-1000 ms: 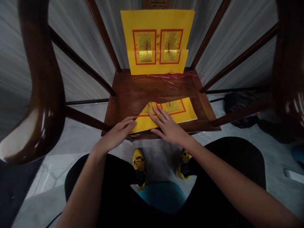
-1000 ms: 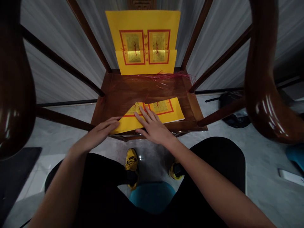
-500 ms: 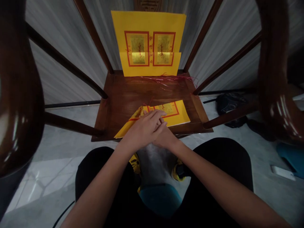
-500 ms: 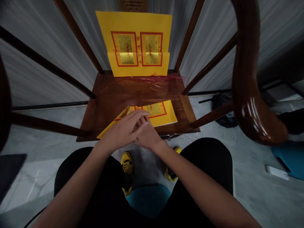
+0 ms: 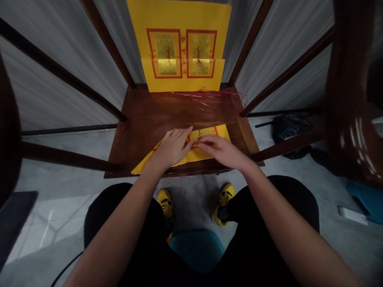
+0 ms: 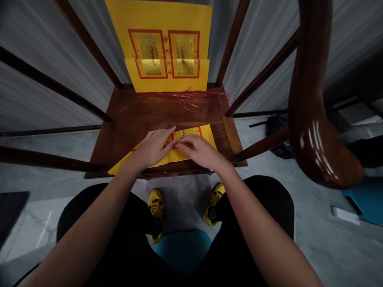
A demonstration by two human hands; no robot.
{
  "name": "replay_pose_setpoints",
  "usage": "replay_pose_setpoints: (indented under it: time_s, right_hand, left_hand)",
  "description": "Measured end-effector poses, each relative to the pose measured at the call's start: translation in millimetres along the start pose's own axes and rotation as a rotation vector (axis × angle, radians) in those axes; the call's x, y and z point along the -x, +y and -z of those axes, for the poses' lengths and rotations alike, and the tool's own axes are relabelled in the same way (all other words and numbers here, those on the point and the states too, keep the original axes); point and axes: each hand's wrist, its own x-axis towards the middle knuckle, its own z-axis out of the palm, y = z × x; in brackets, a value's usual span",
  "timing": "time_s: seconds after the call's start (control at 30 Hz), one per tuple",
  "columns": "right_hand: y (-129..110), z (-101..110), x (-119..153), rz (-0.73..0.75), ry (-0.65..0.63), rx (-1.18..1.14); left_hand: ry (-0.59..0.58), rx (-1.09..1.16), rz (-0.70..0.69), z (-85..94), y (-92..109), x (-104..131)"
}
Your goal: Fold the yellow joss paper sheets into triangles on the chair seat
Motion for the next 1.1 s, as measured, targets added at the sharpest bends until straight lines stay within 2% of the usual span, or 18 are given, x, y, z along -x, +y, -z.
replay_pose_setpoints:
  time_s: [0.07, 0.13, 0.2, 0.27, 0.4, 0.5, 0.6, 0.73, 0.87, 1.03, 1.1]
  right_hand:
    - [24, 12, 3, -0.136, 0.281, 0.172]
    - [47, 17, 8, -0.269, 0.410, 0.253]
    - [61, 18, 14, -0.307, 0.418, 0.270]
    - [65, 16, 22, -0.261, 0.378, 0.262]
    - [53, 10, 42, -0.159, 0.294, 0.298]
    - [41, 7, 55, -0.147, 0.239, 0.356]
    - [30, 8, 58, -0.131, 0.236, 0.369]
    - [22, 8, 53, -0.066, 0.343, 0.308]
    - [30, 3, 48, -0.177, 0.523, 0.088]
    - [44, -3, 47, -0.233, 0.628, -0.056]
    - [43, -3, 47, -0.243, 0.618, -0.077]
  left_hand:
    - [-0.025, -0.045, -0.024, 1.0, -2, 0]
    - [-0.043, -0.056, -0.040, 2.6, -7, 0]
    - [-0.064, -0.041, -0.051, 5.1, -12, -2]
    - [-0.083, -0.022, -0.059, 8.3, -17, -3]
    - [-0.097, 0.008, -0.044, 13.6, -18, -6]
    - [-0.090, 0.041, -0.040, 13.9, -15, -9]
    - [-0.092, 0.053, -0.048, 11.9, -13, -11]
    - [-0.118, 0.050, -0.036, 9.5, -13, -12]
    - [-0.112, 0.066, -0.033, 8.4, -14, -14]
    - [-0.109, 0.058, -0.034, 6.9, -17, -15]
    - [-0.111, 0.060, -0.047, 6.9, -16, -16]
